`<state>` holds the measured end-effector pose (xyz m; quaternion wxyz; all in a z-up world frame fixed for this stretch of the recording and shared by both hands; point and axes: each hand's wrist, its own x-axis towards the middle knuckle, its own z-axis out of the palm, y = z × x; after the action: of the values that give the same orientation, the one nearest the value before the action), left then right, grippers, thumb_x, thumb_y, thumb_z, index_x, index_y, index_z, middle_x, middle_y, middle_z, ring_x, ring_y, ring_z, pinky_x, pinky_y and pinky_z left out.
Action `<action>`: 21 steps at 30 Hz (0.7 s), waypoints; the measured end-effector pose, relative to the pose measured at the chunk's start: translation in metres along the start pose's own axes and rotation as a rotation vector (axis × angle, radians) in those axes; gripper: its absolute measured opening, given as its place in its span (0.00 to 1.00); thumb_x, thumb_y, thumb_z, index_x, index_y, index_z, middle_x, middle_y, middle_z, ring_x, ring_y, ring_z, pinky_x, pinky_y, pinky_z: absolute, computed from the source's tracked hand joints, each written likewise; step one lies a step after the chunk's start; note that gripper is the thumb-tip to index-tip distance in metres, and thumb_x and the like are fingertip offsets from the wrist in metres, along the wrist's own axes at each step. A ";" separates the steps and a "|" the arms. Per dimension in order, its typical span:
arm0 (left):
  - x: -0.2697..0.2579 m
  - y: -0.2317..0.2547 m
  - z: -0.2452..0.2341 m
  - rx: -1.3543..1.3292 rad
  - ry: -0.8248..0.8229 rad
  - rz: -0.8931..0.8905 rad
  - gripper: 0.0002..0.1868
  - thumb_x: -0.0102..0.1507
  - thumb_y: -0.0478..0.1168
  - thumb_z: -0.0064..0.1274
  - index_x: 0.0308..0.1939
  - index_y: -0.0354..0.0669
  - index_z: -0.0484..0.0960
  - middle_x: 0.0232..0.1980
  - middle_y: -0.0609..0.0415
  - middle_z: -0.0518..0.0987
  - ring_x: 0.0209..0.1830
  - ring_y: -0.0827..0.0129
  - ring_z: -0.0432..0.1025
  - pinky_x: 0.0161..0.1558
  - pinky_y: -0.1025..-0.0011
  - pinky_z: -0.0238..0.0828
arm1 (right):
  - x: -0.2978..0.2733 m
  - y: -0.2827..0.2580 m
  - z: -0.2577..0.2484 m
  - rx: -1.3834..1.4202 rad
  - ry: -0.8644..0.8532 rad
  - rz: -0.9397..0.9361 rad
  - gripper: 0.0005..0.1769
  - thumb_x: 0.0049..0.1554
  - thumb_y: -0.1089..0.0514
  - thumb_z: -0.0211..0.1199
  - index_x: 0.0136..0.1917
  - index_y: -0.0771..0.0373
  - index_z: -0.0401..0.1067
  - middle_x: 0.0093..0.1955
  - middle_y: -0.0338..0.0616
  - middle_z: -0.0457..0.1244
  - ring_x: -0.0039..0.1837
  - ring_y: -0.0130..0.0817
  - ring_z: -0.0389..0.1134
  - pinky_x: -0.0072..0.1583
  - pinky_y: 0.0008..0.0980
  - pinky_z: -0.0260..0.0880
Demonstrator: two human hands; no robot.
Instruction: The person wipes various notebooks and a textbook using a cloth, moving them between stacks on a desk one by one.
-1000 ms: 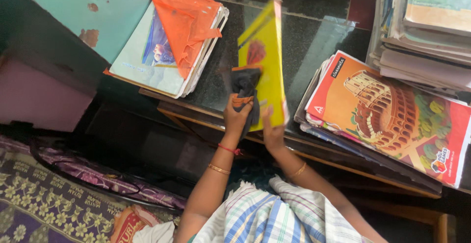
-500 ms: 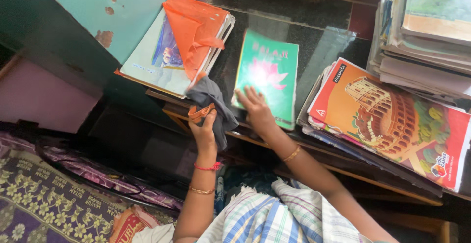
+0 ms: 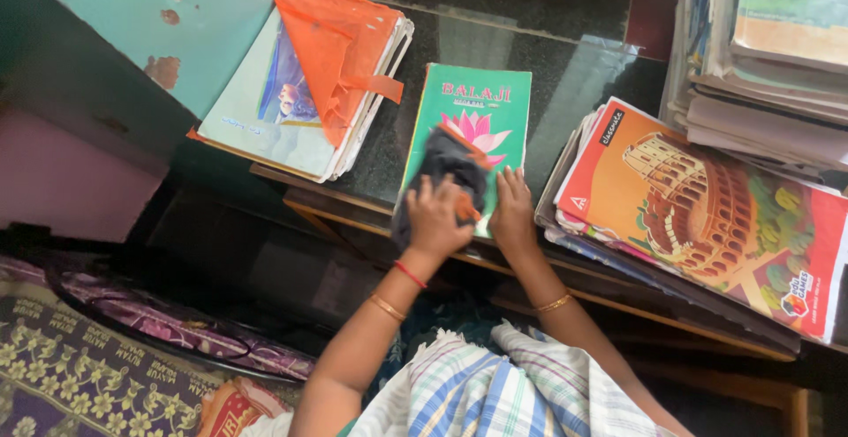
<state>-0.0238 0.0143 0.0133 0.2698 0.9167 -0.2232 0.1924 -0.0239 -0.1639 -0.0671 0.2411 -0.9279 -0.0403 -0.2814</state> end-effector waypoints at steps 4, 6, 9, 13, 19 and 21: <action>0.025 -0.023 0.020 0.035 -0.116 0.021 0.39 0.46 0.53 0.67 0.57 0.39 0.75 0.65 0.44 0.74 0.68 0.36 0.65 0.59 0.35 0.59 | 0.002 -0.003 -0.005 0.114 0.014 0.042 0.30 0.48 0.75 0.58 0.65 0.77 0.66 0.70 0.67 0.58 0.76 0.65 0.55 0.75 0.53 0.55; 0.054 -0.056 0.022 0.069 -0.025 -0.161 0.35 0.48 0.54 0.67 0.55 0.45 0.78 0.67 0.46 0.74 0.68 0.37 0.65 0.62 0.34 0.56 | 0.001 -0.006 -0.009 0.079 0.007 0.037 0.30 0.45 0.78 0.55 0.63 0.75 0.68 0.71 0.66 0.59 0.77 0.63 0.56 0.76 0.51 0.57; 0.063 -0.058 0.044 0.033 -0.002 -0.171 0.37 0.49 0.56 0.64 0.59 0.43 0.76 0.66 0.41 0.71 0.69 0.39 0.65 0.68 0.39 0.59 | 0.005 -0.012 -0.014 0.058 0.005 0.040 0.29 0.44 0.78 0.55 0.61 0.75 0.70 0.70 0.67 0.60 0.76 0.63 0.56 0.75 0.50 0.57; 0.059 -0.039 0.066 -0.006 -0.068 0.302 0.38 0.43 0.58 0.65 0.54 0.48 0.78 0.62 0.50 0.77 0.67 0.40 0.67 0.63 0.30 0.51 | 0.010 -0.015 -0.018 0.083 -0.019 0.058 0.24 0.47 0.78 0.57 0.58 0.75 0.71 0.68 0.66 0.60 0.75 0.64 0.57 0.74 0.50 0.58; 0.142 -0.085 0.069 0.125 0.002 -0.241 0.39 0.47 0.63 0.67 0.55 0.46 0.78 0.65 0.47 0.76 0.65 0.32 0.62 0.61 0.33 0.55 | 0.013 -0.019 -0.020 0.086 0.024 0.049 0.23 0.46 0.79 0.56 0.55 0.73 0.73 0.68 0.66 0.61 0.74 0.64 0.59 0.73 0.50 0.59; 0.147 -0.070 0.088 0.112 -0.101 -0.059 0.38 0.48 0.63 0.66 0.55 0.46 0.78 0.61 0.43 0.76 0.68 0.37 0.63 0.62 0.39 0.60 | 0.012 -0.019 -0.020 0.065 0.011 0.052 0.23 0.45 0.79 0.56 0.55 0.72 0.73 0.68 0.66 0.61 0.74 0.64 0.59 0.73 0.51 0.59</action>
<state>0.1541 -0.0288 -0.0149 0.2121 0.9450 -0.1985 0.1499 -0.0278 -0.1573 -0.0385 0.2788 -0.9187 -0.0238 -0.2788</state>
